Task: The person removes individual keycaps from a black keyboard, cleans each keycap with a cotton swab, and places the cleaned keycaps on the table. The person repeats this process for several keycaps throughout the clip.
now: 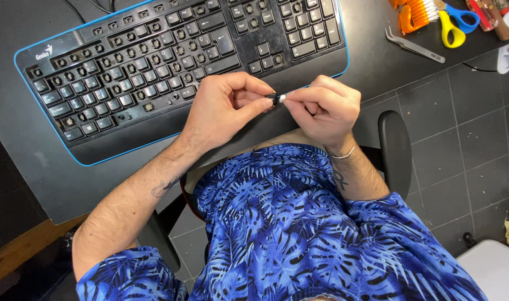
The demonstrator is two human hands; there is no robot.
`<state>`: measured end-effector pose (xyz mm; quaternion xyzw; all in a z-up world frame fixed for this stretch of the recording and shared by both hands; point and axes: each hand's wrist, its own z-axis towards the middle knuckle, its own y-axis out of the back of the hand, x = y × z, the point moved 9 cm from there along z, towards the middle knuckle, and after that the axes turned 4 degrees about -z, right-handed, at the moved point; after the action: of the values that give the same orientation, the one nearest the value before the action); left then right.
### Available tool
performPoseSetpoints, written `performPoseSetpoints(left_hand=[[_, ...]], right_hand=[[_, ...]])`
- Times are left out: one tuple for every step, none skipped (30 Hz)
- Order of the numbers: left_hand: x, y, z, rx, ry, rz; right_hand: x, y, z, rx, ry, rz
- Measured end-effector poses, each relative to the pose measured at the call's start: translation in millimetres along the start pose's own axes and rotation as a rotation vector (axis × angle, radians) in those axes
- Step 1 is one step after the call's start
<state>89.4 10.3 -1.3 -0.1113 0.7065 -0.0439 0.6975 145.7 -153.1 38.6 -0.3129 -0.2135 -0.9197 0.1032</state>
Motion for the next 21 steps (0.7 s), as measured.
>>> performPoseSetpoints(left_hand=[[-1,-1,0,-0.001,0.000,0.001],[-1,-2,0,0.000,-0.004,0.004],[-2,-3,0,0.001,-0.007,0.008],[0,-2,0,0.002,-0.007,0.008],[2,1,1,-0.018,-0.008,-0.014],[3,5,1,-0.040,-0.011,-0.034],[0,8,1,-0.043,-0.012,-0.033],[-4,10,2,-0.052,-0.028,-0.051],[-8,12,3,-0.062,-0.044,-0.069],[-11,12,3,-0.063,-0.046,-0.070],[-15,12,3,-0.062,-0.062,-0.073],[-19,11,3,-0.062,-0.077,-0.075],[-16,11,2,-0.064,-0.077,-0.075],[-11,12,2,-0.076,-0.053,-0.071],[-6,13,2,-0.088,-0.029,-0.067],[-5,12,2,-0.087,-0.028,-0.066],[-4,11,2,-0.080,-0.020,-0.072],[-3,10,2,-0.074,-0.013,-0.078],[-5,9,1,-0.073,-0.012,-0.079],[-7,8,1,-0.066,-0.011,-0.053],[-9,7,0,-0.058,-0.010,-0.027]], right_hand=[[0,-1,0,0.000,0.001,0.001],[1,-2,1,0.009,0.006,-0.011],[1,-4,1,0.017,0.011,-0.024],[4,-3,2,0.017,0.011,-0.025],[6,-7,2,0.075,0.011,-0.030],[9,-12,2,0.134,0.013,-0.033],[8,-13,1,0.134,0.015,-0.031],[7,-11,0,0.114,0.007,-0.009],[6,-9,-1,0.094,-0.002,0.012],[3,-9,-2,0.096,-0.001,0.013],[1,-4,-2,0.037,0.017,0.015],[0,1,-3,-0.022,0.034,0.019],[0,0,-3,-0.021,0.034,0.021],[0,1,-4,-0.029,0.036,0.015],[0,1,-5,-0.036,0.039,0.008],[1,1,-5,-0.038,0.037,0.007],[1,2,-4,-0.043,0.037,0.009],[2,3,-4,-0.048,0.037,0.011],[1,2,-5,-0.048,0.036,0.009],[0,2,-5,-0.051,0.044,0.013],[0,2,-6,-0.055,0.052,0.017]])
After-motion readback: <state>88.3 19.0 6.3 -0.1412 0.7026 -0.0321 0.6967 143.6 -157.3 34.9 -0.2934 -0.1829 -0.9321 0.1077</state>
